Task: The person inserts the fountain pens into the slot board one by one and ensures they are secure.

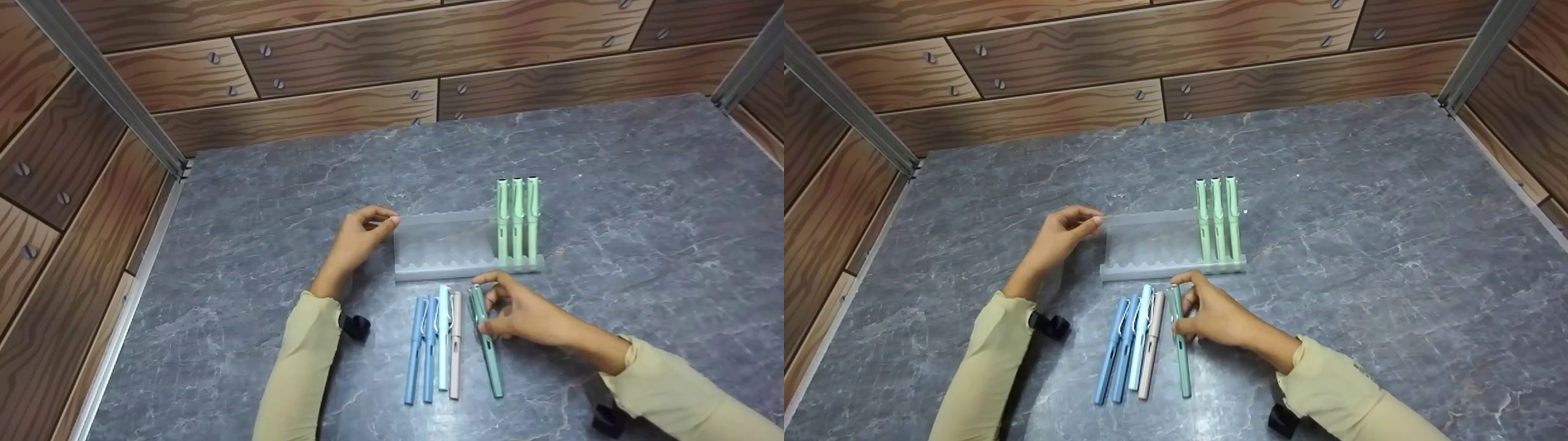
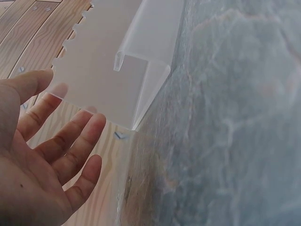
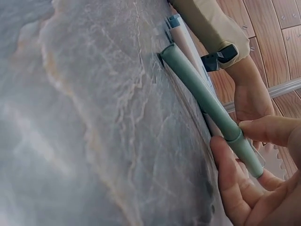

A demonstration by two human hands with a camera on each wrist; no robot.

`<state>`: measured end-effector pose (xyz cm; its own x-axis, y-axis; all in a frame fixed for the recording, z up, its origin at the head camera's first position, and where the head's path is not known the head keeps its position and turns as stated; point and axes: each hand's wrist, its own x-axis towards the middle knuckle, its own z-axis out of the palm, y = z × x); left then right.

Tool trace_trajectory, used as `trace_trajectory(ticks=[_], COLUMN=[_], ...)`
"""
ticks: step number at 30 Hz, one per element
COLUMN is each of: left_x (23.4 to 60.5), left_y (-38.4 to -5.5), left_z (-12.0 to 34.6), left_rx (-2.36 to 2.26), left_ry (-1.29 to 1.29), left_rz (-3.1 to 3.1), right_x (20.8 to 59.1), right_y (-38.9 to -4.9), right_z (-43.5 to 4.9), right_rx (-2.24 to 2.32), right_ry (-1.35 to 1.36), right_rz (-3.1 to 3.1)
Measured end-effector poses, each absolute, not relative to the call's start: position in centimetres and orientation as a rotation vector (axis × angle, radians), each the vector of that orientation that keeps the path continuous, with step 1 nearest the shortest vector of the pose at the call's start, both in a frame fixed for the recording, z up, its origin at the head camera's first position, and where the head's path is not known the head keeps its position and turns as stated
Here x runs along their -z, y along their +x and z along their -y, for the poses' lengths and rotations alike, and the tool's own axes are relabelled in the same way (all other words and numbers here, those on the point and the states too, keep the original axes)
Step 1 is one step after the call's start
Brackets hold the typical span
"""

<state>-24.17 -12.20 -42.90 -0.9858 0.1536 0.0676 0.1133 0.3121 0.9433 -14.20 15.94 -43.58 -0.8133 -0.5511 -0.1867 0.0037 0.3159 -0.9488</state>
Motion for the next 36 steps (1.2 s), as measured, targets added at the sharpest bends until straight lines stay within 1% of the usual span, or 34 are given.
trace_trajectory(ticks=[11,22,36], left_x=[43.0,43.0,43.2], left_y=[-24.2,-24.2,-24.3], left_z=[12.2,12.1,12.1], left_rx=[-1.812,-1.824,-1.833], left_ry=[0.287,0.259,0.274], left_rz=[-2.529,-2.512,-2.526], right_x=[42.8,41.5,39.6], right_y=[-14.4,-14.8,-15.8], right_z=[-16.2,-16.6,-17.4], right_rx=[1.589,1.613,1.653], right_ry=[-0.480,-0.464,-0.535], right_rz=[-2.092,-2.089,-2.168])
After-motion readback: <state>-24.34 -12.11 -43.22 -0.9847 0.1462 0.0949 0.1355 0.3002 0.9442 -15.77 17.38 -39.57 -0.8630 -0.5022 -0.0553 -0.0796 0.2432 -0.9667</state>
